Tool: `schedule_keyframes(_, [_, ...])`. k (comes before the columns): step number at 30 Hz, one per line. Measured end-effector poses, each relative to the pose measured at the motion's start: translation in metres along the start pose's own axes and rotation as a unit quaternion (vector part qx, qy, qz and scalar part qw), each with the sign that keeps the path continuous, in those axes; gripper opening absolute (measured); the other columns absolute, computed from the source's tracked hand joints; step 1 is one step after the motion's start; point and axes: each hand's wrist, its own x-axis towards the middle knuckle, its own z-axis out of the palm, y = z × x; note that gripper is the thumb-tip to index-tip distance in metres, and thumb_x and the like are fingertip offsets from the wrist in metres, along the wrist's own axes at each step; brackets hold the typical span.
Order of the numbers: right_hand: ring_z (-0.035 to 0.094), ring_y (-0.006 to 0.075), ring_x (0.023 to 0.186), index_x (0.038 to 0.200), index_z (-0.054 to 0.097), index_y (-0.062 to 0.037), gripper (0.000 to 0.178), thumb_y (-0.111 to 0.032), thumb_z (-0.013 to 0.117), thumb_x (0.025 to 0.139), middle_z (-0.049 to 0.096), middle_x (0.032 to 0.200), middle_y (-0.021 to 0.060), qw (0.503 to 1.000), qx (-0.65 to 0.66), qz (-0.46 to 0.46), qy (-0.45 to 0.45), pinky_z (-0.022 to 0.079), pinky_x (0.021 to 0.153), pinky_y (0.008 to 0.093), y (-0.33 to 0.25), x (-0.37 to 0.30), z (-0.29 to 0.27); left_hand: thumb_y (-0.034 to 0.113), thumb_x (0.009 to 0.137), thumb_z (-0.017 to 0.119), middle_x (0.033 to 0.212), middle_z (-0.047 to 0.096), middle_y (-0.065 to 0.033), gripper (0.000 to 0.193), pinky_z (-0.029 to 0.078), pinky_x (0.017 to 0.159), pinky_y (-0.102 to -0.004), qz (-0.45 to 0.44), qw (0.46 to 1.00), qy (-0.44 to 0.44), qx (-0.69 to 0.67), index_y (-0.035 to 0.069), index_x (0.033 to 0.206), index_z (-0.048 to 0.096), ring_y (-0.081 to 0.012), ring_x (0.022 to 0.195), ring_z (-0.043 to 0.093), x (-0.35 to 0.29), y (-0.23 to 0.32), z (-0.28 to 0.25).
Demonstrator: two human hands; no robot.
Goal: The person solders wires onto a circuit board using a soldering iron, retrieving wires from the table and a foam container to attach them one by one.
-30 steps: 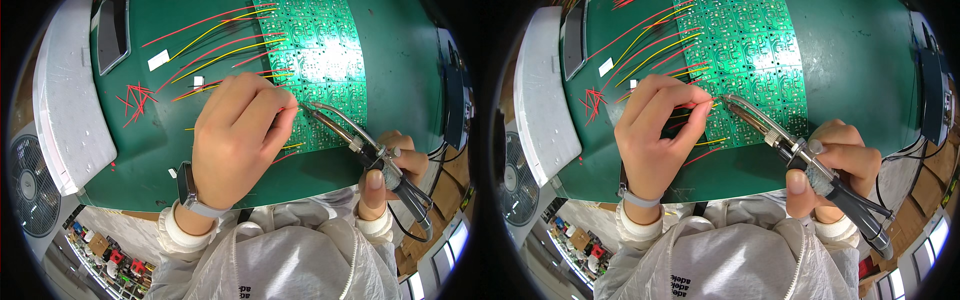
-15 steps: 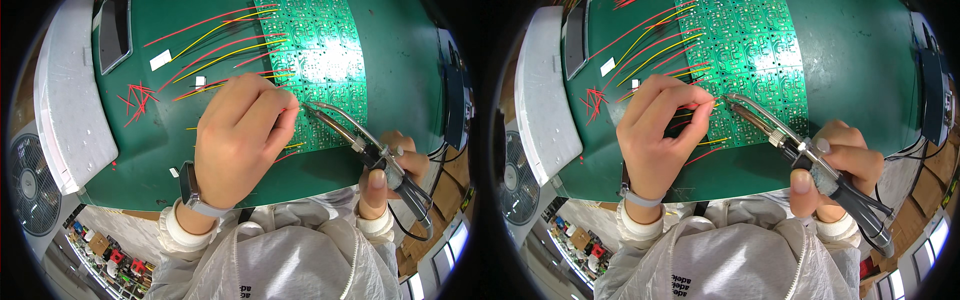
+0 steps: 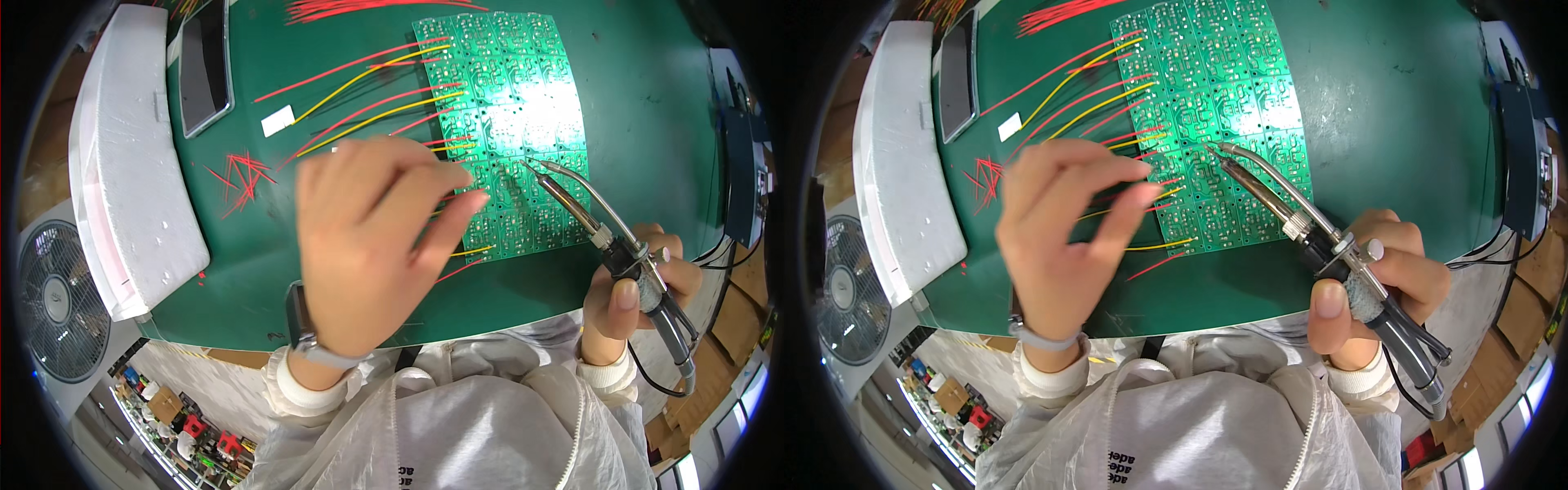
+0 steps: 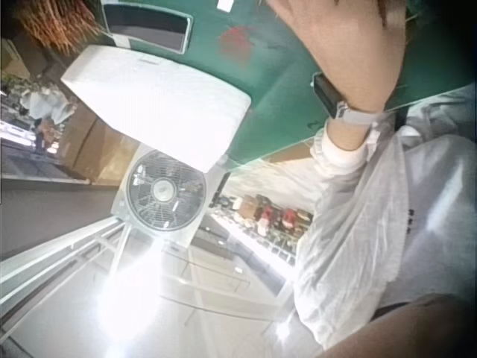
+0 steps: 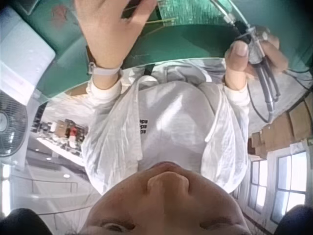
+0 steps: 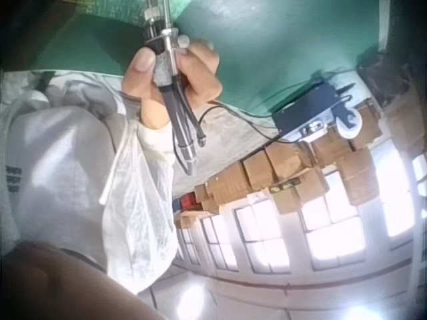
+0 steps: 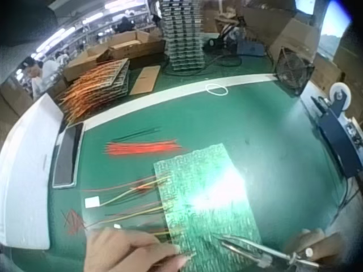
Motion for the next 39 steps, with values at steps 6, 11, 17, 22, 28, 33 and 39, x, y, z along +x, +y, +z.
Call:
schedule_keyframes(6, [0.041, 0.0138, 0.055, 0.087, 0.036, -0.0070, 0.037, -0.015, 0.066, 0.068, 0.045, 0.071, 0.0078, 1.000, -0.015, -0.015, -0.007, 0.036, 0.053, 0.0282, 0.007, -0.002, -0.004, 0.001, 0.074, 0.059, 0.081, 0.059, -0.0088, 0.011, 0.042, 0.067, -0.0279, 0.090, 0.990, 0.022, 0.110, -0.001, 0.085, 0.059, -0.0198, 0.072, 0.055, 0.065, -0.033, -0.016])
schedule_keyframes(11, [0.042, 0.0137, 0.054, 0.087, 0.037, -0.0061, 0.037, -0.015, 0.067, 0.068, 0.046, 0.071, 0.0088, 0.999, -0.020, -0.017, -0.025, 0.036, 0.052, 0.0267, 0.006, 0.001, -0.002, 0.006, 0.071, 0.060, 0.074, 0.056, -0.0126, 0.008, 0.043, 0.070, -0.0326, 0.048, 0.996, -0.045, 0.060, 0.000, 0.076, 0.058, -0.0271, 0.075, 0.055, 0.115, -0.033, 0.003])
schedule_keyframes(17, [0.037, 0.0111, 0.050, 0.083, 0.037, -0.0056, 0.034, -0.019, 0.064, 0.069, 0.042, 0.065, 0.0060, 0.999, -0.026, -0.026, 0.020, 0.031, 0.048, 0.0245, 0.002, 0.003, 0.012, 0.007, 0.072, 0.060, 0.072, 0.056, -0.0116, 0.006, 0.042, 0.068, -0.0326, 0.006, 0.997, -0.053, 0.055, 0.001, 0.075, 0.059, -0.0272, 0.075, 0.055, 0.117, -0.044, 0.005])
schedule_keyframes(22, [0.032, 0.0097, 0.049, 0.079, 0.036, -0.0063, 0.032, -0.023, 0.061, 0.069, 0.038, 0.059, 0.0031, 0.997, -0.030, -0.024, 0.074, 0.027, 0.047, 0.0239, 0.005, 0.003, 0.009, 0.003, 0.080, 0.055, 0.079, 0.059, -0.0078, 0.011, 0.043, 0.070, -0.0220, 0.069, 0.997, -0.015, 0.026, -0.002, 0.090, 0.054, -0.0138, 0.075, 0.057, 0.095, -0.033, -0.009])
schedule_keyframes(28, [0.043, 0.0130, 0.053, 0.088, 0.037, -0.0047, 0.037, -0.013, 0.066, 0.067, 0.047, 0.073, 0.0096, 0.999, -0.007, -0.036, -0.016, 0.037, 0.051, 0.0262, 0.006, 0.000, -0.006, -0.008, 0.068, 0.059, 0.076, 0.051, -0.0108, 0.019, 0.043, 0.057, -0.0318, -0.013, 0.996, -0.007, -0.082, 0.001, 0.083, 0.052, -0.0257, 0.065, 0.052, 0.006, 0.011, 0.004])
schedule_keyframes(33, [0.043, 0.0138, 0.054, 0.090, 0.036, -0.0065, 0.038, -0.012, 0.066, 0.069, 0.047, 0.075, 0.0090, 0.999, 0.008, -0.015, -0.036, 0.038, 0.051, 0.0275, 0.002, -0.001, -0.004, -0.007, 0.065, 0.062, 0.079, 0.051, -0.0106, 0.024, 0.041, 0.056, -0.0325, -0.016, 0.993, 0.022, -0.116, 0.000, 0.086, 0.054, -0.0257, 0.068, 0.052, -0.036, 0.023, 0.023])
schedule_keyframes(39, [0.042, 0.0140, 0.052, 0.089, 0.036, -0.0072, 0.040, -0.013, 0.069, 0.068, 0.046, 0.071, 0.0082, 0.998, 0.021, -0.001, -0.063, 0.036, 0.048, 0.0276, -0.008, -0.001, -0.013, -0.007, 0.065, 0.064, 0.079, 0.054, -0.0092, 0.022, 0.041, 0.055, -0.0320, -0.023, 0.998, -0.005, -0.065, 0.001, 0.084, 0.057, -0.0236, 0.065, 0.052, -0.043, 0.026, 0.021])
